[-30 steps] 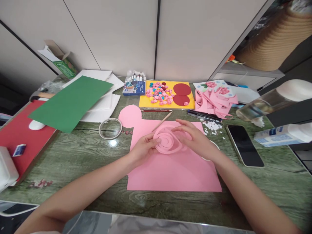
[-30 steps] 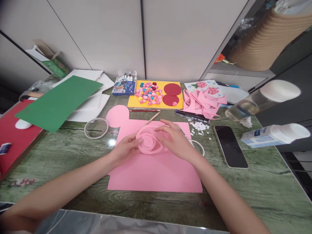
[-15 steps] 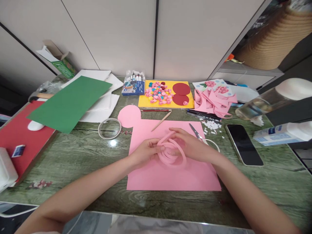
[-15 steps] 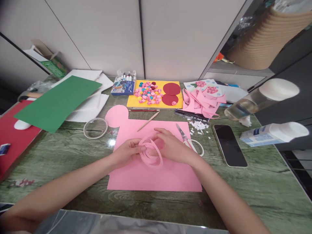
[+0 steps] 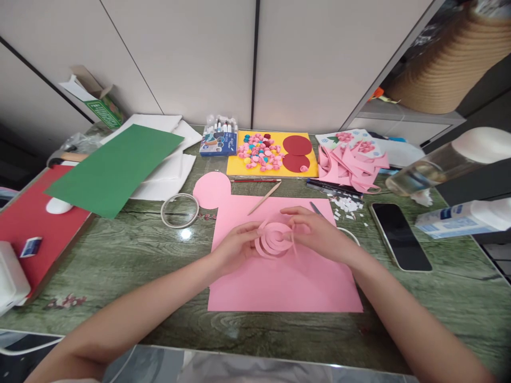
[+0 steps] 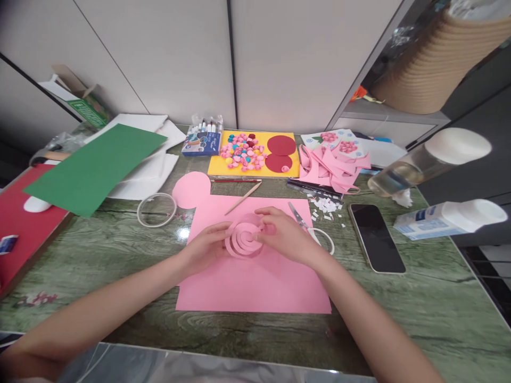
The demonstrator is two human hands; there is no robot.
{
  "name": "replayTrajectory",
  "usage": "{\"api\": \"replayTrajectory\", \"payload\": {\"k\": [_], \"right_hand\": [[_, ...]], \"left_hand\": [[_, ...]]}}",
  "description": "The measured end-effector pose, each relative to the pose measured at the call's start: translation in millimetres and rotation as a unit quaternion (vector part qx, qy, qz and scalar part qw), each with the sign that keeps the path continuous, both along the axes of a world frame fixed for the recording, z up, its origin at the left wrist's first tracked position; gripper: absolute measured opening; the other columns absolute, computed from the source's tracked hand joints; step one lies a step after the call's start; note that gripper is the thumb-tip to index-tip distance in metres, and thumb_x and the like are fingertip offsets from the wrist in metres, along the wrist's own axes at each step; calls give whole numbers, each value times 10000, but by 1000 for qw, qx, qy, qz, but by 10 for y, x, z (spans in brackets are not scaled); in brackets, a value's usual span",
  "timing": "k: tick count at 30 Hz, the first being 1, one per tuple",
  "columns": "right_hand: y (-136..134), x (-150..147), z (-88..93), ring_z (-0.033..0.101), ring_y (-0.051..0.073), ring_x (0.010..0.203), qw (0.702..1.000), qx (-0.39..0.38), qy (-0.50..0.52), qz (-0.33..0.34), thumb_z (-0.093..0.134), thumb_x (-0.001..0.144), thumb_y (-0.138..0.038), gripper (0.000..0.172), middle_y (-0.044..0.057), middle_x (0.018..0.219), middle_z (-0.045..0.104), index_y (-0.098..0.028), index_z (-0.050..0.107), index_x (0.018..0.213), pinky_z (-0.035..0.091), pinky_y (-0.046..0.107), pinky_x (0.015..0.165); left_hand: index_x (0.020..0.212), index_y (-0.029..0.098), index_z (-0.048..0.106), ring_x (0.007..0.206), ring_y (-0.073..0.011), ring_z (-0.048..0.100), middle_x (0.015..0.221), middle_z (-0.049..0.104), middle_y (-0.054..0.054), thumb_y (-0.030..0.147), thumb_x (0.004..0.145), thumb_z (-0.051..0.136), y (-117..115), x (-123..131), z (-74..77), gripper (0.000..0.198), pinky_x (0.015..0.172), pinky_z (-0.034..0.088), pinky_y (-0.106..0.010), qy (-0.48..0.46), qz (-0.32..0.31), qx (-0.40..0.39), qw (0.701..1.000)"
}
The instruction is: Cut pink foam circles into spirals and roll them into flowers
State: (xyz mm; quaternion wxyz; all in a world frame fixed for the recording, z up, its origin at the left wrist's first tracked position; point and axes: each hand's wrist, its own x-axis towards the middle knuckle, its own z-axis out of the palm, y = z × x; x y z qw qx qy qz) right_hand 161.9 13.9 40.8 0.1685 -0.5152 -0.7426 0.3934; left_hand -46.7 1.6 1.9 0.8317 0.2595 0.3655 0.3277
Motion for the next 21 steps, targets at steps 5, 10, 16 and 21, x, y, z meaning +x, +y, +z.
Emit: {"api": "replayTrajectory", "payload": {"k": [5,10,16,21], "right_hand": [[12,70,113,500,229,1132,998,54,-9,-30,585,766,-375,184,52,1237,530,-205,583,693,373,425,966],[-3,105,236,610,177,811,999,42,0,1,551,798,-325,137,29,901,665,-219,636,811,474,320,735],[11,163,258,601,178,945,991,118,39,49,547,795,-209,110,31,1012,650,-235,654,800,456,308,815],[27,183,208,509,209,1137,988,95,100,66,524,805,-179,157,41,1227,529,-238,660,755,419,369,922]], "left_hand": [[989,127,639,877,-217,638,981,671,-121,216,777,599,13,-13,-8,233,811,502,-403,-27,2,-14,1000],[1011,121,631,927,-237,639,1064,654,-142,179,793,568,37,-20,-22,234,828,505,-417,-17,17,-31,999],[981,97,626,946,-287,642,1014,673,-167,182,797,562,58,-35,-28,212,859,482,-493,-32,23,-52,998],[1030,86,601,1021,-319,604,1132,618,-200,192,803,555,56,-25,-10,254,871,459,-538,-57,4,-44,997]]}}
